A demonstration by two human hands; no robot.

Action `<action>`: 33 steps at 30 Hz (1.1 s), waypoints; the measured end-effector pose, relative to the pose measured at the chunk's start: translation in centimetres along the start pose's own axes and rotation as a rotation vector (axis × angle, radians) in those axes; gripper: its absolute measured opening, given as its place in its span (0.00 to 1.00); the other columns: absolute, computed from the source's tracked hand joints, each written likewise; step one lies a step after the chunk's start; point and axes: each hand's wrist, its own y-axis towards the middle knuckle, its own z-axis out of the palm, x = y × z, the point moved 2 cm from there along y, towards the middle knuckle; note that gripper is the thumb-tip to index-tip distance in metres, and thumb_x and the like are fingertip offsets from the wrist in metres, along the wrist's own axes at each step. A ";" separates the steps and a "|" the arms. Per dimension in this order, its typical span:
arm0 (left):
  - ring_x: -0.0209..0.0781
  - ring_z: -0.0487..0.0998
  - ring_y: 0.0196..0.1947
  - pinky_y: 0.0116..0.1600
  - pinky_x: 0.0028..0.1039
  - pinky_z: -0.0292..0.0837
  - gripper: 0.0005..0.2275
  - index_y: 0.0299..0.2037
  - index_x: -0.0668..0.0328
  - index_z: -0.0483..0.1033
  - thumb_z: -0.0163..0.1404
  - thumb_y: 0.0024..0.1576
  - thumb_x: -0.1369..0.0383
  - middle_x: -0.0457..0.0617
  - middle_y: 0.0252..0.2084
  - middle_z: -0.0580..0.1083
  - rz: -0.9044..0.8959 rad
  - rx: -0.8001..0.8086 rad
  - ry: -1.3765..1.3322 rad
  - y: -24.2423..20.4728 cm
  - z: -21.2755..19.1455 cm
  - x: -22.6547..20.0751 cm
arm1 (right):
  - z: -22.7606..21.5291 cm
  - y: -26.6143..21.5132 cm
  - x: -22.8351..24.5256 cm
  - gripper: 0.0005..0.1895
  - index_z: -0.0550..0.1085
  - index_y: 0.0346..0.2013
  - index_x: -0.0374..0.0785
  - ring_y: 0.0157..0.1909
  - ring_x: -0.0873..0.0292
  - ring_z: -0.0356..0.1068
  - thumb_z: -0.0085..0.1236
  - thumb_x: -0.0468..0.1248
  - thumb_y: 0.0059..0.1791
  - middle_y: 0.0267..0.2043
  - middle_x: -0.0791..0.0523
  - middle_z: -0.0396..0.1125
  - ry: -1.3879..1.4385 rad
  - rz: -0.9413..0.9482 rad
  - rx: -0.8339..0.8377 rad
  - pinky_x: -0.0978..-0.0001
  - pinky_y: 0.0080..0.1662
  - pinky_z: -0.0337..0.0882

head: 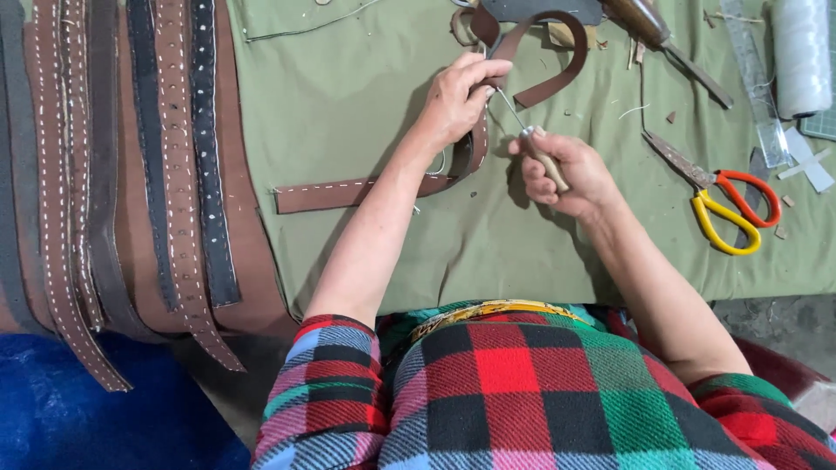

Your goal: Trimming leather edges with scissors and hand-stitching a leather belt using an awl and thread.

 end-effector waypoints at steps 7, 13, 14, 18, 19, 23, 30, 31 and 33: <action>0.40 0.82 0.46 0.54 0.28 0.76 0.16 0.53 0.53 0.79 0.48 0.57 0.79 0.45 0.49 0.76 0.018 0.010 -0.006 0.1 -0.1 -0.3 | -0.9 0.1 -0.8 0.18 0.72 0.48 0.32 0.15 0.69 0.51 0.45 0.45 0.58 0.20 0.60 0.58 0.151 -0.027 0.137 0.78 0.17 0.49; 0.40 0.79 0.48 0.55 0.28 0.74 0.16 0.54 0.44 0.79 0.52 0.57 0.74 0.43 0.50 0.73 -0.082 0.024 0.018 0.3 -0.2 0.4 | 2.5 -1.2 0.3 0.15 0.60 0.31 0.43 0.14 0.69 0.47 0.59 0.36 0.52 0.20 0.60 0.50 -0.195 -0.319 -0.125 0.77 0.17 0.43; 0.38 0.80 0.49 0.55 0.26 0.75 0.16 0.54 0.44 0.79 0.51 0.57 0.74 0.42 0.50 0.74 -0.123 0.031 0.002 0.2 -0.3 0.0 | 3.7 -1.6 1.1 0.26 0.50 0.20 0.49 0.13 0.70 0.45 0.58 0.37 0.52 0.18 0.63 0.41 -0.325 -0.367 -0.140 0.78 0.16 0.42; 0.40 0.80 0.49 0.54 0.28 0.73 0.16 0.54 0.46 0.79 0.50 0.56 0.74 0.42 0.50 0.77 -0.101 0.030 0.010 0.3 -0.8 -1.2 | 1.0 -0.5 1.9 0.10 0.71 0.40 0.38 0.21 0.67 0.59 0.60 0.41 0.54 0.24 0.60 0.61 -0.667 -0.356 -0.442 0.76 0.23 0.62; 0.39 0.80 0.50 0.55 0.28 0.73 0.16 0.54 0.46 0.79 0.50 0.57 0.73 0.42 0.51 0.77 -0.130 0.021 0.005 0.2 -0.9 -1.2 | 0.6 0.1 2.3 0.10 0.74 0.45 0.41 0.27 0.66 0.60 0.59 0.42 0.55 0.28 0.62 0.64 -0.911 -0.387 -0.458 0.74 0.31 0.62; 0.38 0.81 0.49 0.54 0.27 0.73 0.16 0.56 0.46 0.78 0.51 0.58 0.72 0.41 0.51 0.79 -0.176 -0.008 0.015 0.2 -1.2 -0.6 | 1.8 1.2 3.7 0.16 0.74 0.51 0.42 0.30 0.56 0.61 0.48 0.48 0.58 0.27 0.56 0.65 -1.285 -0.301 -0.430 0.63 0.37 0.62; 0.37 0.81 0.52 0.61 0.28 0.77 0.17 0.57 0.47 0.77 0.50 0.61 0.79 0.45 0.55 0.79 -0.151 -0.091 -0.038 0.2 -1.6 0.4 | 0.6 0.6 2.9 0.18 0.73 0.46 0.29 0.11 0.64 0.54 0.45 0.44 0.59 0.20 0.55 0.63 -0.323 -0.023 -0.072 0.75 0.13 0.50; 0.35 0.82 0.51 0.60 0.25 0.76 0.18 0.57 0.46 0.78 0.49 0.60 0.79 0.43 0.53 0.79 -0.173 -0.122 -0.069 0.3 -2.0 0.5 | 0.2 0.3 3.1 0.19 0.73 0.47 0.29 0.12 0.64 0.54 0.46 0.45 0.58 0.21 0.55 0.62 -0.268 -0.017 -0.066 0.76 0.14 0.50; 0.32 0.82 0.49 0.60 0.22 0.76 0.18 0.56 0.45 0.78 0.48 0.58 0.79 0.41 0.51 0.79 -0.198 -0.150 -0.103 0.3 -2.5 0.4 | -0.5 0.1 3.1 0.20 0.73 0.48 0.29 0.13 0.65 0.53 0.48 0.46 0.57 0.22 0.56 0.61 -0.212 -0.009 -0.062 0.77 0.14 0.49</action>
